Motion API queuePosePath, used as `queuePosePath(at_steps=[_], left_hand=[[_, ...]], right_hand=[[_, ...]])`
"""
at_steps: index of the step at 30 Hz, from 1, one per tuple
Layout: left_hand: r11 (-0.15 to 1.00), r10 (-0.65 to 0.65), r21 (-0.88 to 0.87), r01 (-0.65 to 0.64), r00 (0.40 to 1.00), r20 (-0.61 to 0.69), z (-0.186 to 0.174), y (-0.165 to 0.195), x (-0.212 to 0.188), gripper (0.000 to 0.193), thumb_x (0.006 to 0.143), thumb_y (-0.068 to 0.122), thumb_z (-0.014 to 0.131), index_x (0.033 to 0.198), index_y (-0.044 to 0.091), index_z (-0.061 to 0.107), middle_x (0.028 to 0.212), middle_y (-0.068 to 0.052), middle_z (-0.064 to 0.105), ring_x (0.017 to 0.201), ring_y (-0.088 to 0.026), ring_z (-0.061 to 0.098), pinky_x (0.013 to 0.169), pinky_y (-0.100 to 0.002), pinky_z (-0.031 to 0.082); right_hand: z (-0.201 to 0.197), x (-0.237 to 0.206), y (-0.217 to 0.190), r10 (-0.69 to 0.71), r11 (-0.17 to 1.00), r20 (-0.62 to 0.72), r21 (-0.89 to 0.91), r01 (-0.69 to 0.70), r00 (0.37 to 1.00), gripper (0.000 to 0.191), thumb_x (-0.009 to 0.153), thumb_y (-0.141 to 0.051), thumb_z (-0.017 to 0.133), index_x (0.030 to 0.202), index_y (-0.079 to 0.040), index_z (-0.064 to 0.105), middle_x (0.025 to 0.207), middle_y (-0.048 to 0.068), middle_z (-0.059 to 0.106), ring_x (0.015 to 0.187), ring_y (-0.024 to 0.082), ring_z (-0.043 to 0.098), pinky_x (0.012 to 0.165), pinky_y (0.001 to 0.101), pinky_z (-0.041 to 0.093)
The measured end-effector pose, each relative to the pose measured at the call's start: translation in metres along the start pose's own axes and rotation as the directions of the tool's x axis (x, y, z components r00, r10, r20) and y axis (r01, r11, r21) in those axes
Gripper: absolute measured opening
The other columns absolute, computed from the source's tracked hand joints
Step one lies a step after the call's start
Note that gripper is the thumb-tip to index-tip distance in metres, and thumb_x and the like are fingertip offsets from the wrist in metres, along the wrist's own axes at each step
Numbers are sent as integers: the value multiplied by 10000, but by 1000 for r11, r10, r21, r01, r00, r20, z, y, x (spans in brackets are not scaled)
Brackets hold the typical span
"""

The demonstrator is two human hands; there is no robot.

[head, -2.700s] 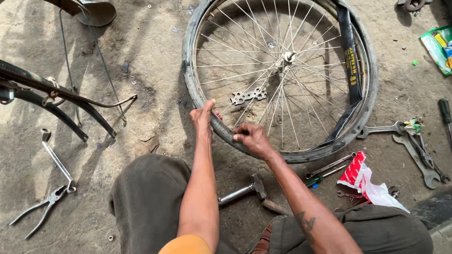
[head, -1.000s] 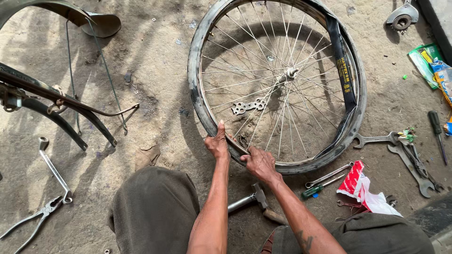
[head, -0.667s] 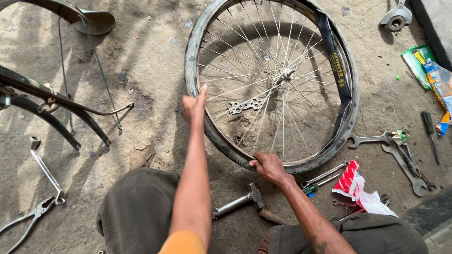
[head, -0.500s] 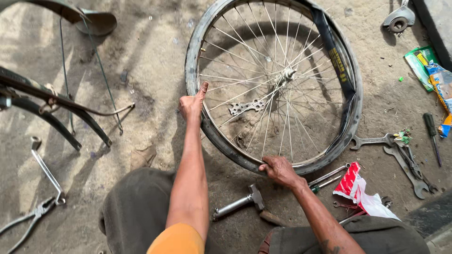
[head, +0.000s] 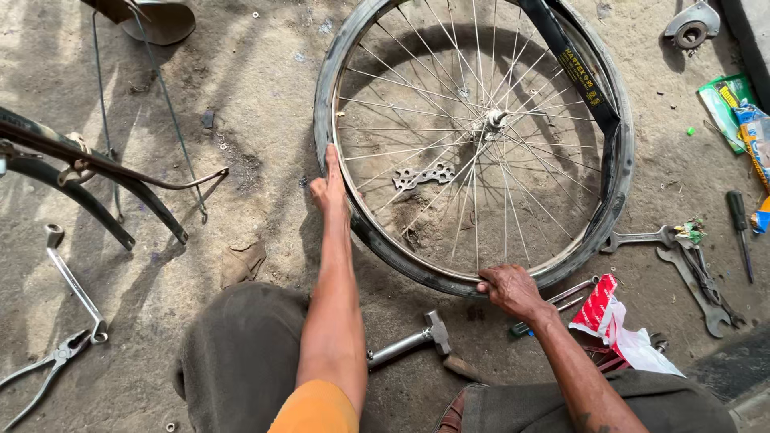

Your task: The person removes the tire from the bicycle rim using tire levers and hands, then reattaches the tire to the rim by hand. The person works on a single wheel on the ground in a workshop setting.

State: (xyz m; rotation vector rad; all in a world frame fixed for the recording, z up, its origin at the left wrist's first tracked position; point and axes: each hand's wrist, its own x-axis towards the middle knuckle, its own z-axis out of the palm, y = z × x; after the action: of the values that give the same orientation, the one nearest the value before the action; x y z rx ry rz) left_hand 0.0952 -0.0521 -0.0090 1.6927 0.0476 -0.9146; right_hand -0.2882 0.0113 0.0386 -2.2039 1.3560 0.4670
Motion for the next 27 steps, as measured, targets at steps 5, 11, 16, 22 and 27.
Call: queuePosePath(at_steps=[5,11,16,22,27], left_hand=[[997,27,-67,-34,994,-104,-8,-37,-23,781,773,777,765,725,28,550,696,-35,541,586,-197,494,492,-382,463],[977,103,191,-90,993,-57,-4,-16,-12,788,700,869,643,661,90,527,632,-24,538,635,-202,519,564,-398,418],[996,21,-85,-29,995,-95,-4,-25,-27,815,630,863,744,686,166,326,625,-11,471,598,-167,444,545,-357,414],[982,-131,120,147,982,-134,-8,-70,-59,775,701,882,575,686,117,450,644,-20,434,534,-180,396,498,-431,296],[966,63,256,-37,993,-96,-7,-41,-47,686,729,784,696,694,130,489,679,-23,468,607,-189,462,566,-440,410]], right_hand=[[12,7,28,121,988,28,-100,-117,992,335,895,-342,642,1179,-172,697,1097,95,740,1127,280,658,1066,513,384],[11,2,74,207,970,-42,-117,-211,977,334,828,-239,683,1153,-179,733,1140,92,744,1154,267,664,1086,492,404],[-25,14,38,190,926,-200,-290,-243,961,285,761,-195,705,1036,-128,744,1005,122,739,1025,331,700,985,485,510],[-14,75,-134,-96,883,-124,446,142,988,483,1017,-453,507,1343,-118,627,1300,124,695,1147,255,672,996,438,529],[-5,63,-161,-23,948,-116,313,58,993,599,955,-538,539,1377,-116,592,1035,179,721,1036,339,660,925,520,492]])
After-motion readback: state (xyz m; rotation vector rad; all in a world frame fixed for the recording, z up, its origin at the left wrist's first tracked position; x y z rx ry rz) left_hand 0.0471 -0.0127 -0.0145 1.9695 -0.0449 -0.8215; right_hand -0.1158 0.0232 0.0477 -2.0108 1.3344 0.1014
